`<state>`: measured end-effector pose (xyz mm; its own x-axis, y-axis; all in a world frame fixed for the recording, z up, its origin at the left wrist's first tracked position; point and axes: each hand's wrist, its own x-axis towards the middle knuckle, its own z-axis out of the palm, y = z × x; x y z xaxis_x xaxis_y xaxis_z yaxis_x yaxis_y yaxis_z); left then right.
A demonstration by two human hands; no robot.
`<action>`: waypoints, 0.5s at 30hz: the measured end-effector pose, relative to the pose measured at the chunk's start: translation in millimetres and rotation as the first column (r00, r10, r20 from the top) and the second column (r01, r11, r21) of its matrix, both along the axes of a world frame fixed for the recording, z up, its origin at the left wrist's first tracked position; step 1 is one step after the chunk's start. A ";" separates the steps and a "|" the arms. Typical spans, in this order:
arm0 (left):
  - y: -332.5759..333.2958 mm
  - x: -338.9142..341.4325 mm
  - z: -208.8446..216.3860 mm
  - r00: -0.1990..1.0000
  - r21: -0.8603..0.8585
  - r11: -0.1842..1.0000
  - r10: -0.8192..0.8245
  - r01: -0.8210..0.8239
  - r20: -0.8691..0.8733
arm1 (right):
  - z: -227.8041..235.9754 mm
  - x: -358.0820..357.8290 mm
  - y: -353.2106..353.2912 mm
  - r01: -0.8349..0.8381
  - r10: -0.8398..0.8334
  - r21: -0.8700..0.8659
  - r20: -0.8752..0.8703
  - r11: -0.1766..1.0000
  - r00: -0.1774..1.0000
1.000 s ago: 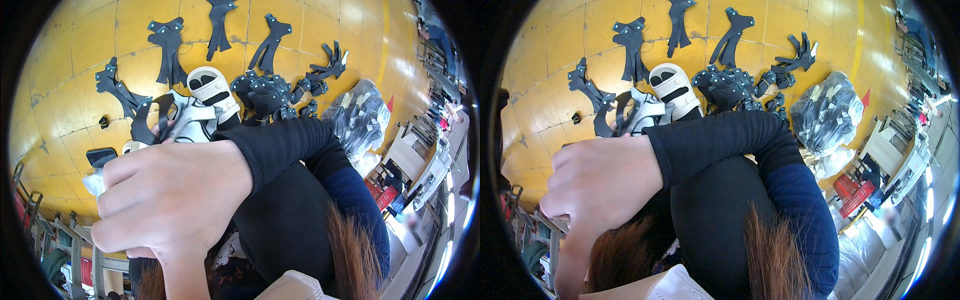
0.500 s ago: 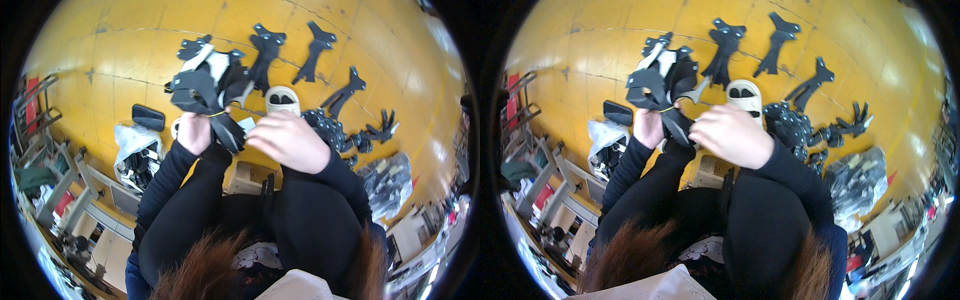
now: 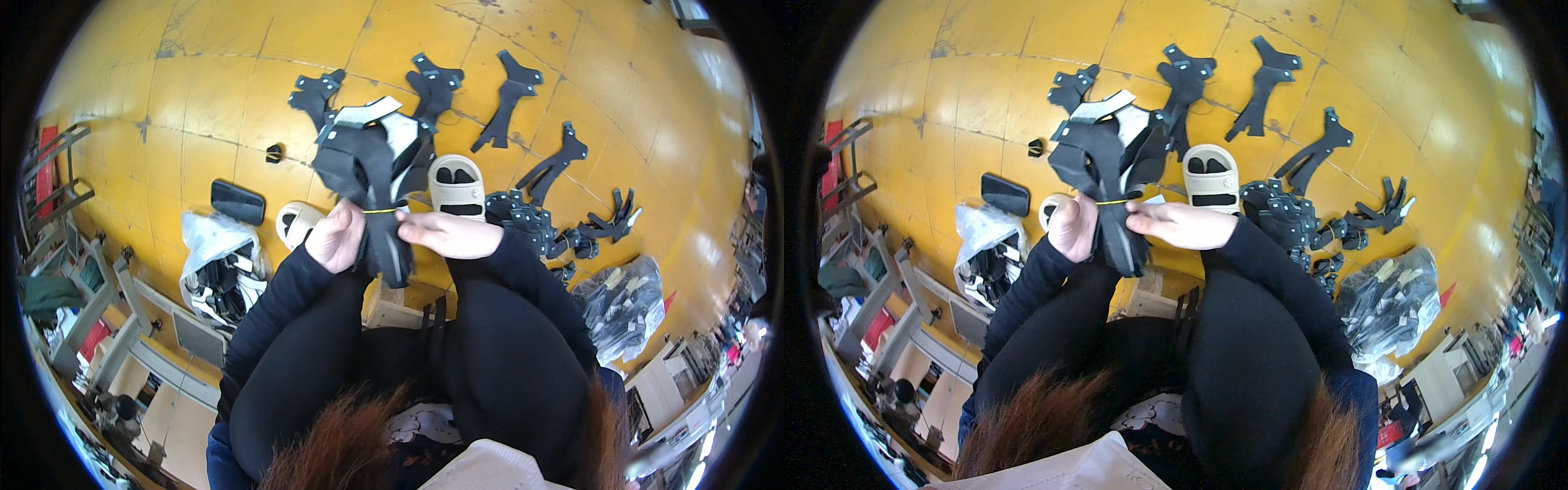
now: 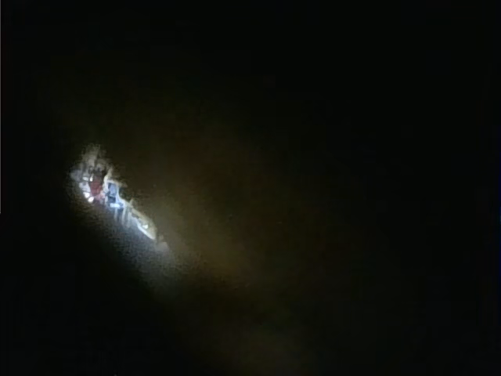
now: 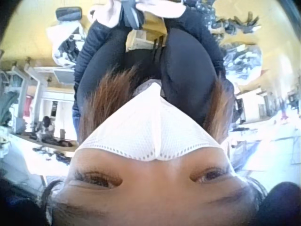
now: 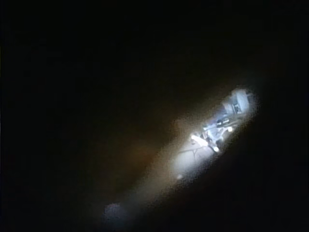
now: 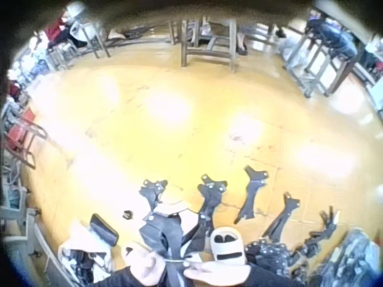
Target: The person sits on the floor and sorts through a pile of black plastic parts. They pick up individual pieces, separate them, and place them into a small pile on the floor.
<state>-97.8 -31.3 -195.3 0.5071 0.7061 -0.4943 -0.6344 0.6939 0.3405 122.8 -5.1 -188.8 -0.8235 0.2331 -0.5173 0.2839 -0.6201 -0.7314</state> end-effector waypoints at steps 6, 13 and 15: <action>1.2 -6.4 0.0 0.991 -0.288 0.954 -0.107 0.081 -0.077 | -12.4 -10.2 -13.4 0.078 -0.052 0.152 -0.169 0.985 0.984; 5.4 5.8 8.4 0.927 -0.239 0.964 -0.189 0.113 -0.325 | -24.5 -18.9 -14.4 0.449 -0.435 -0.149 0.120 0.881 0.893; -3.8 10.2 4.9 0.928 -0.118 0.993 -0.053 0.010 -0.369 | -17.8 -22.5 -16.0 0.644 -0.635 0.149 -0.112 0.750 0.765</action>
<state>-87.6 -35.1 -190.4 0.2935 0.6219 -0.7260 -0.4550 0.7588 0.4661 100.3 -21.1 -206.7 -0.4740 0.7938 -0.3810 -0.1749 -0.5090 -0.8428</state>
